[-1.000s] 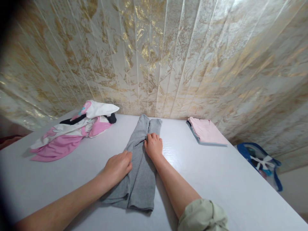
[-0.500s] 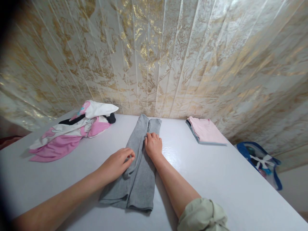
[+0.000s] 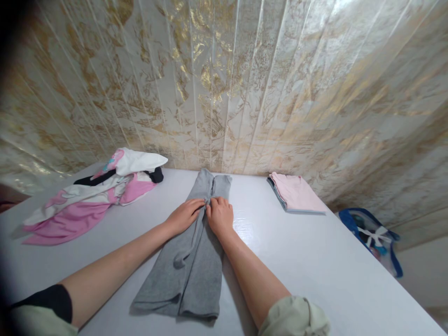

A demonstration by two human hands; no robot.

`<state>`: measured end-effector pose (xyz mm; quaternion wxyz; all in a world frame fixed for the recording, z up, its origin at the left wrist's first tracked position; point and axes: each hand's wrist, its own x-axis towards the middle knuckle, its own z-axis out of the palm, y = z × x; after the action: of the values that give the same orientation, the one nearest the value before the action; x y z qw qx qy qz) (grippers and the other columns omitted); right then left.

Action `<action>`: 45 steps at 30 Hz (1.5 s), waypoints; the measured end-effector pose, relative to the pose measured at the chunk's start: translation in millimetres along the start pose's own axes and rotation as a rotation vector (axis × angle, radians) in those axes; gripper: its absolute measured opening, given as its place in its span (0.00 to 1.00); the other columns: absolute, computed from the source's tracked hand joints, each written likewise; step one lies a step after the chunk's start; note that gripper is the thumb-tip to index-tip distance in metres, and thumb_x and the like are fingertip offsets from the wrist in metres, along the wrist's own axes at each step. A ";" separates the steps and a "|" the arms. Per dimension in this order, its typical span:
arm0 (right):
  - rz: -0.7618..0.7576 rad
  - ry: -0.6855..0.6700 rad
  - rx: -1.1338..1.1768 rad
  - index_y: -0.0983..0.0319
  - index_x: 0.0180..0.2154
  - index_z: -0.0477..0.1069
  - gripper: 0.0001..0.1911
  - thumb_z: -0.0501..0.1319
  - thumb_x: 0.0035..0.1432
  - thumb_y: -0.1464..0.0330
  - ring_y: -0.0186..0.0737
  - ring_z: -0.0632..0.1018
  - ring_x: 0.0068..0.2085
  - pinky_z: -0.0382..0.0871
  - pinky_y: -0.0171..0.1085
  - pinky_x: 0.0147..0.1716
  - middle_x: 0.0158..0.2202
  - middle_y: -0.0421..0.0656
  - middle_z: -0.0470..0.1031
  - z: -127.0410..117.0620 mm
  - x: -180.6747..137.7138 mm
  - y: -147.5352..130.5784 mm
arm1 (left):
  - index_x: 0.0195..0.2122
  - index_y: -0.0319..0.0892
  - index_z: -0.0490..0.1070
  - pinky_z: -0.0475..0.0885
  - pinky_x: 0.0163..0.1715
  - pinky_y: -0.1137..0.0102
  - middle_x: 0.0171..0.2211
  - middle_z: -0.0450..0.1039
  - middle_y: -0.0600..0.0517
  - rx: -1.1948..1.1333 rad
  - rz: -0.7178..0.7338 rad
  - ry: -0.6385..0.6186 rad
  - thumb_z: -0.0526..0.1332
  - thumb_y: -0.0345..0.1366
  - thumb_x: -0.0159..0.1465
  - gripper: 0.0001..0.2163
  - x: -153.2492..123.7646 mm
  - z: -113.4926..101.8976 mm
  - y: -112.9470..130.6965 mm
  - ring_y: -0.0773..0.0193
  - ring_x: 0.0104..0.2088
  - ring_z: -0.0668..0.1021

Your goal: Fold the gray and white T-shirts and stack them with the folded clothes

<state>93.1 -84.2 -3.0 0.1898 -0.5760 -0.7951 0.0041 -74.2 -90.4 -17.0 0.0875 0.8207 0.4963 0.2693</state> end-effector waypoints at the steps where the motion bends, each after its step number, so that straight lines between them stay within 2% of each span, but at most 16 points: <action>1: -0.008 0.003 0.002 0.58 0.53 0.69 0.17 0.54 0.65 0.61 0.45 0.70 0.51 0.60 0.40 0.47 0.51 0.47 0.71 0.8 -0.3 -0.1 | 0.51 0.41 0.71 0.65 0.60 0.59 0.55 0.71 0.45 0.001 -0.006 0.015 0.53 0.27 0.64 0.16 -2.0 0.4 -0.6 0.57 0.57 0.71; 5: 0.005 0.010 0.013 0.59 0.54 0.68 0.18 0.55 0.63 0.65 0.46 0.69 0.52 0.60 0.40 0.48 0.52 0.47 0.71 3.6 0.9 1.1 | 0.45 0.43 0.73 0.67 0.55 0.64 0.49 0.73 0.47 0.043 -0.051 0.026 0.54 0.31 0.66 0.10 -1.4 -4.3 3.9 0.60 0.52 0.74; 9: 0.063 0.024 0.062 0.59 0.51 0.69 0.15 0.54 0.64 0.68 0.44 0.70 0.49 0.60 0.39 0.46 0.48 0.46 0.73 4.3 4.4 3.7 | 0.37 0.42 0.72 0.70 0.47 0.64 0.40 0.72 0.48 0.119 -0.145 0.009 0.58 0.35 0.65 0.05 14.5 -9.9 15.5 0.58 0.44 0.75; 16: 0.061 0.029 0.072 0.59 0.48 0.68 0.12 0.55 0.63 0.65 0.43 0.71 0.46 0.60 0.37 0.43 0.44 0.45 0.73 0.6 3.0 1.8 | 0.36 0.44 0.67 0.68 0.45 0.64 0.40 0.70 0.49 0.152 -0.225 0.032 0.61 0.32 0.60 0.04 36.1 2.3 21.9 0.57 0.44 0.72; 24: 0.037 0.007 0.055 0.56 0.50 0.70 0.14 0.56 0.64 0.65 0.43 0.70 0.49 0.61 0.38 0.45 0.48 0.45 0.72 0.6 2.9 2.8 | 0.36 0.44 0.64 0.68 0.43 0.66 0.37 0.69 0.50 0.139 -0.340 0.169 0.57 0.30 0.63 0.03 36.0 4.1 8.9 0.59 0.42 0.71; 27: 0.023 0.008 0.055 0.56 0.53 0.70 0.16 0.55 0.65 0.63 0.43 0.70 0.50 0.61 0.39 0.46 0.50 0.46 0.71 1.2 2.1 1.8 | 0.38 0.44 0.64 0.66 0.48 0.63 0.41 0.67 0.48 0.167 -0.301 0.177 0.56 0.29 0.63 0.04 31.1 1.7 11.8 0.57 0.46 0.70; 32: 0.027 -0.002 0.042 0.56 0.54 0.70 0.17 0.53 0.66 0.62 0.43 0.70 0.50 0.61 0.39 0.48 0.51 0.45 0.72 0.5 1.9 -1.5 | 0.38 0.44 0.67 0.67 0.48 0.63 0.42 0.68 0.50 0.162 -0.187 0.080 0.60 0.29 0.61 0.06 27.0 4.0 17.3 0.57 0.46 0.70; 38: 0.038 -0.024 0.026 0.55 0.55 0.70 0.18 0.50 0.67 0.65 0.42 0.70 0.50 0.62 0.39 0.47 0.51 0.45 0.72 -0.1 3.5 -1.5 | 0.46 0.44 0.68 0.67 0.51 0.64 0.47 0.67 0.49 0.077 -0.084 0.076 0.60 0.31 0.62 0.11 27.9 5.5 11.6 0.58 0.49 0.70; 45: 0.016 -0.012 0.022 0.57 0.54 0.70 0.17 0.51 0.67 0.66 0.42 0.70 0.51 0.61 0.38 0.49 0.51 0.44 0.72 1.7 4.1 0.2 | 0.39 0.44 0.71 0.68 0.50 0.64 0.43 0.67 0.49 0.066 -0.138 0.070 0.59 0.30 0.62 0.06 28.3 3.3 13.7 0.59 0.47 0.71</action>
<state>91.7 -80.0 -3.3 0.1913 -0.5803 -0.7914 0.0181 -51.8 -72.4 -4.1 0.0615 0.7768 0.5632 0.2749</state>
